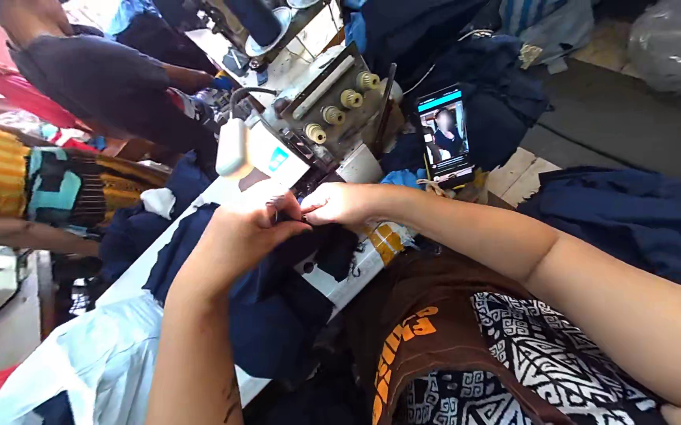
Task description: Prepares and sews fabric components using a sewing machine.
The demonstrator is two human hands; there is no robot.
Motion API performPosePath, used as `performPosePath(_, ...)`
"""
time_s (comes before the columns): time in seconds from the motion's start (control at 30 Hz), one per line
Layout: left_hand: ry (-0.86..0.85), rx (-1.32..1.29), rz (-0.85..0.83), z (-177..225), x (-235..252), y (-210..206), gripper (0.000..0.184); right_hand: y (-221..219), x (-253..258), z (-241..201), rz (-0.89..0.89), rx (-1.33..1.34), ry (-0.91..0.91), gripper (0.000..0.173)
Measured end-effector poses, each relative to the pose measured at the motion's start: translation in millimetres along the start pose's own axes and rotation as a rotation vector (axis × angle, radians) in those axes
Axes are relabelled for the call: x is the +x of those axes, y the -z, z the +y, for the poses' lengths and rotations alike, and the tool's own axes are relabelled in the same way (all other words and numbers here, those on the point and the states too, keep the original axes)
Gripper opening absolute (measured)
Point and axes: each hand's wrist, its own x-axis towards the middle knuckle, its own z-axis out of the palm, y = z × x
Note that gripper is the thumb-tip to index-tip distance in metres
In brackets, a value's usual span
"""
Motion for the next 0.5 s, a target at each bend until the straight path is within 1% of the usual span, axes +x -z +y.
performPosePath(0.07,0.049,-0.130,-0.058,-1.1,3.8,-0.3,0.042,-3.0,-7.0,-8.0,0.007,0.097,-0.029,0.022)
performPosePath(0.1,0.071,-0.185,-0.116,-2.8,4.9,-0.3,0.051,-4.8,-9.4,-10.6,0.009,0.089,-0.025,0.023)
performPosePath(0.13,0.083,-0.204,-0.187,-4.0,5.3,-0.1,0.050,-5.9,-11.4,-12.7,0.000,0.050,-0.009,0.023)
performPosePath(0.17,0.095,-0.171,-0.254,-5.1,5.3,0.6,0.040,-5.5,-12.4,-14.2,-0.016,-0.003,0.015,0.023)
performPosePath(0.2,0.122,-0.109,-0.309,-6.3,4.8,1.5,0.024,-3.7,-12.9,-14.5,-0.037,-0.051,0.039,0.023)
performPosePath(0.23,0.140,-0.035,-0.361,-8.2,3.7,3.8,0.014,-2.1,-12.2,-12.1,-0.048,-0.096,0.071,0.021)
performPosePath(0.27,0.132,0.043,-0.392,-11.9,2.5,6.8,0.017,-0.3,-11.1,-8.1,-0.040,-0.150,0.087,0.018)
performPosePath(0.3,0.118,0.084,-0.407,-15.8,2.1,11.6,0.021,2.3,-9.6,-3.6,-0.027,-0.220,0.071,0.020)
performPosePath(0.37,0.083,0.053,-0.379,-19.4,4.5,21.8,0.027,4.4,-4.8,12.0,0.042,-0.363,0.025,0.026)
performPosePath(0.4,0.071,0.002,-0.358,-20.9,5.7,24.6,0.028,3.1,-1.8,22.2,0.099,-0.404,0.038,0.026)
performPosePath(0.43,0.066,-0.065,-0.354,-21.8,7.9,26.7,0.028,1.4,0.3,29.9,0.147,-0.408,0.075,0.025)
performPosePath(0.5,0.078,-0.158,-0.372,-22.4,13.7,27.7,0.026,-4.0,0.4,38.1,0.213,-0.306,0.203,0.021)
